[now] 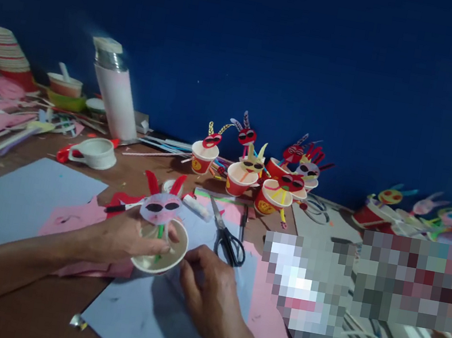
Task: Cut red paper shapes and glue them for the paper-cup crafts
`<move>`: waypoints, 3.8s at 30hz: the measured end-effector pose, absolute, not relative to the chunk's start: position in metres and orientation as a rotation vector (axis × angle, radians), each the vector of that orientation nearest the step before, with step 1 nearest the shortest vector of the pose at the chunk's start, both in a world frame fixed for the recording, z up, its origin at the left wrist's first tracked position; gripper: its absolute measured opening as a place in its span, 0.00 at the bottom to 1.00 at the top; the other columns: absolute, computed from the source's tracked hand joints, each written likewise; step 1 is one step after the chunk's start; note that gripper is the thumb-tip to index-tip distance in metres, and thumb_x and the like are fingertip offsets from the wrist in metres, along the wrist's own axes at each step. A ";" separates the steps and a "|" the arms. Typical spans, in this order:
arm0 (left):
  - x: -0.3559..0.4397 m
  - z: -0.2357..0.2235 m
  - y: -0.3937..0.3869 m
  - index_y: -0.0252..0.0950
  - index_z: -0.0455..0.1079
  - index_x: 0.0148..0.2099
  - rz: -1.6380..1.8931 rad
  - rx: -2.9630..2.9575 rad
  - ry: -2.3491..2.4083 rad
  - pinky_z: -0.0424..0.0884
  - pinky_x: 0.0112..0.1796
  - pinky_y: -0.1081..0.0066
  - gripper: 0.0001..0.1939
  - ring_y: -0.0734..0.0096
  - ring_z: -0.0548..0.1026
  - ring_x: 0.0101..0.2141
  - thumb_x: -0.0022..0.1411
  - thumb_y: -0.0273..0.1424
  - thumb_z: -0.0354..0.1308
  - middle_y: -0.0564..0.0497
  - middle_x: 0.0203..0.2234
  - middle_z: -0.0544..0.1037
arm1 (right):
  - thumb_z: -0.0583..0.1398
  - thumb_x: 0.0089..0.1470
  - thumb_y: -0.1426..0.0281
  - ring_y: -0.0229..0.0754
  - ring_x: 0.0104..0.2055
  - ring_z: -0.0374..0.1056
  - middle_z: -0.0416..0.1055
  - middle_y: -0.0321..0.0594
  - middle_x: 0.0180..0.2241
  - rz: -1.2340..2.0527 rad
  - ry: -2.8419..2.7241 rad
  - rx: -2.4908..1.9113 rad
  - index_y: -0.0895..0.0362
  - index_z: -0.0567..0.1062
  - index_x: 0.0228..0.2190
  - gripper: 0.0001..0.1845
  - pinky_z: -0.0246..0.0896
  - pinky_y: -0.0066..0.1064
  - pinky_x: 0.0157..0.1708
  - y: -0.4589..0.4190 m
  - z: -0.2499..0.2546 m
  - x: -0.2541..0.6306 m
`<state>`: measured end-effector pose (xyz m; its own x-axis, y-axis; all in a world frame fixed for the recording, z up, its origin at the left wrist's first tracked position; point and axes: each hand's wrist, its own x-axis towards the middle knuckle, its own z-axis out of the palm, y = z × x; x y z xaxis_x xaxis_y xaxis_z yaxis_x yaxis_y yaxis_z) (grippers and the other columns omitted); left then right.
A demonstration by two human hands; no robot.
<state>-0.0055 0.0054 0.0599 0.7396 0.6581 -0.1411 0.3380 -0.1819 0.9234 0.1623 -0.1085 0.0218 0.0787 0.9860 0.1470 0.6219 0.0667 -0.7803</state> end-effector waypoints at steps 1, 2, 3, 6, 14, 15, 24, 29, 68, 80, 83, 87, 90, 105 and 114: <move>-0.005 0.062 0.005 0.36 0.72 0.36 0.359 1.789 0.779 0.68 0.39 0.72 0.07 0.66 0.74 0.39 0.52 0.27 0.57 0.53 0.36 0.78 | 0.54 0.56 0.70 0.38 0.27 0.67 0.72 0.35 0.25 0.640 -1.627 -1.640 0.56 0.70 0.29 0.06 0.59 0.26 0.27 -0.109 0.022 0.162; -0.004 0.062 0.004 0.35 0.73 0.36 0.368 1.779 0.773 0.69 0.39 0.72 0.08 0.66 0.74 0.39 0.52 0.27 0.56 0.52 0.36 0.78 | 0.54 0.56 0.70 0.38 0.27 0.66 0.72 0.35 0.25 0.642 -1.632 -1.644 0.56 0.70 0.28 0.06 0.59 0.26 0.26 -0.109 0.022 0.162; -0.004 0.061 0.003 0.34 0.73 0.37 0.376 1.760 0.773 0.69 0.39 0.71 0.08 0.65 0.75 0.38 0.54 0.28 0.56 0.52 0.35 0.78 | 0.54 0.56 0.70 0.38 0.27 0.67 0.72 0.35 0.25 0.649 -1.637 -1.650 0.56 0.70 0.28 0.06 0.58 0.25 0.25 -0.110 0.022 0.162; -0.005 0.051 0.002 0.32 0.73 0.42 0.396 1.697 0.796 0.70 0.39 0.69 0.12 0.62 0.75 0.39 0.56 0.31 0.55 0.49 0.33 0.79 | 0.53 0.56 0.70 0.39 0.28 0.68 0.73 0.36 0.26 0.674 -1.646 -1.657 0.55 0.70 0.30 0.07 0.56 0.24 0.22 -0.111 0.023 0.162; -0.024 0.035 0.000 0.37 0.67 0.54 0.536 1.578 0.607 0.66 0.48 0.63 0.19 0.58 0.69 0.49 0.60 0.34 0.55 0.46 0.50 0.72 | 0.53 0.53 0.74 0.39 0.29 0.70 0.74 0.37 0.28 0.531 -1.752 -1.601 0.56 0.71 0.31 0.07 0.60 0.26 0.27 -0.113 0.022 0.162; -0.026 0.034 0.000 0.38 0.67 0.54 0.545 1.572 0.579 0.65 0.49 0.62 0.19 0.58 0.69 0.50 0.60 0.34 0.54 0.46 0.51 0.71 | 0.53 0.53 0.74 0.39 0.29 0.70 0.74 0.37 0.28 0.513 -1.769 -1.598 0.56 0.70 0.30 0.07 0.60 0.26 0.27 -0.113 0.022 0.162; -0.043 0.031 -0.009 0.39 0.51 0.63 0.469 1.714 0.553 0.60 0.53 0.58 0.43 0.51 0.64 0.54 0.46 0.33 0.65 0.45 0.56 0.64 | 0.53 0.52 0.78 0.37 0.27 0.69 0.72 0.36 0.27 0.403 -1.938 -1.514 0.55 0.67 0.31 0.07 0.58 0.26 0.27 -0.115 0.020 0.164; -0.045 0.028 -0.011 0.43 0.55 0.60 0.453 1.840 0.702 0.63 0.51 0.58 0.41 0.54 0.68 0.48 0.44 0.35 0.67 0.47 0.54 0.66 | 0.53 0.52 0.78 0.38 0.28 0.68 0.71 0.37 0.28 0.373 -1.969 -1.484 0.55 0.67 0.34 0.08 0.58 0.26 0.27 -0.116 0.020 0.167; -0.038 0.019 -0.014 0.40 0.52 0.57 0.563 1.632 0.555 0.65 0.49 0.60 0.35 0.55 0.69 0.49 0.50 0.31 0.63 0.43 0.51 0.68 | 0.60 0.51 0.72 0.41 0.36 0.69 0.75 0.37 0.35 0.525 -1.493 -1.467 0.52 0.77 0.29 0.04 0.63 0.31 0.36 -0.083 0.049 0.146; -0.039 0.015 -0.012 0.42 0.57 0.57 0.579 1.709 0.607 0.64 0.50 0.59 0.36 0.52 0.68 0.51 0.46 0.34 0.66 0.44 0.53 0.67 | 0.59 0.54 0.71 0.41 0.33 0.62 0.69 0.37 0.28 0.298 -1.815 -1.429 0.53 0.77 0.28 0.07 0.54 0.35 0.34 -0.079 0.049 0.141; -0.039 0.007 -0.013 0.43 0.58 0.57 0.615 1.684 0.583 0.63 0.52 0.58 0.37 0.50 0.65 0.53 0.45 0.33 0.66 0.44 0.53 0.67 | 0.60 0.53 0.71 0.41 0.33 0.61 0.69 0.36 0.27 0.297 -1.823 -1.397 0.53 0.76 0.26 0.06 0.53 0.35 0.34 -0.078 0.047 0.141; -0.040 0.002 -0.012 0.42 0.56 0.59 0.595 1.611 0.577 0.62 0.52 0.58 0.38 0.51 0.66 0.52 0.46 0.32 0.66 0.43 0.53 0.66 | 0.60 0.53 0.72 0.42 0.34 0.61 0.70 0.37 0.28 0.286 -1.821 -1.357 0.53 0.77 0.27 0.06 0.54 0.37 0.34 -0.077 0.047 0.140; -0.042 0.001 -0.010 0.43 0.54 0.59 0.567 1.612 0.556 0.62 0.52 0.57 0.39 0.51 0.65 0.53 0.46 0.31 0.66 0.44 0.54 0.65 | 0.61 0.51 0.74 0.45 0.40 0.62 0.70 0.40 0.33 0.329 -1.838 -1.368 0.53 0.78 0.28 0.06 0.55 0.39 0.38 -0.077 0.048 0.140; -0.048 0.038 0.013 0.34 0.67 0.36 0.401 1.769 0.605 0.65 0.39 0.70 0.10 0.68 0.68 0.37 0.49 0.21 0.51 0.51 0.35 0.71 | 0.60 0.50 0.76 0.46 0.51 0.62 0.67 0.38 0.47 0.519 -1.729 -1.420 0.47 0.78 0.36 0.13 0.57 0.39 0.49 -0.076 0.043 0.143; -0.050 0.023 0.018 0.33 0.69 0.36 0.269 1.599 0.639 0.66 0.39 0.70 0.06 0.67 0.70 0.37 0.56 0.30 0.56 0.51 0.33 0.74 | 0.59 0.49 0.78 0.44 0.48 0.64 0.71 0.38 0.43 0.504 -1.715 -1.383 0.49 0.78 0.36 0.15 0.59 0.36 0.46 -0.077 0.045 0.139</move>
<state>-0.0495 0.0180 0.0226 0.8149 0.5456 -0.1957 0.2419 -0.0133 0.9702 0.1393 -0.0765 0.0447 -0.0237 0.9318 0.3623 0.5878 0.3061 -0.7488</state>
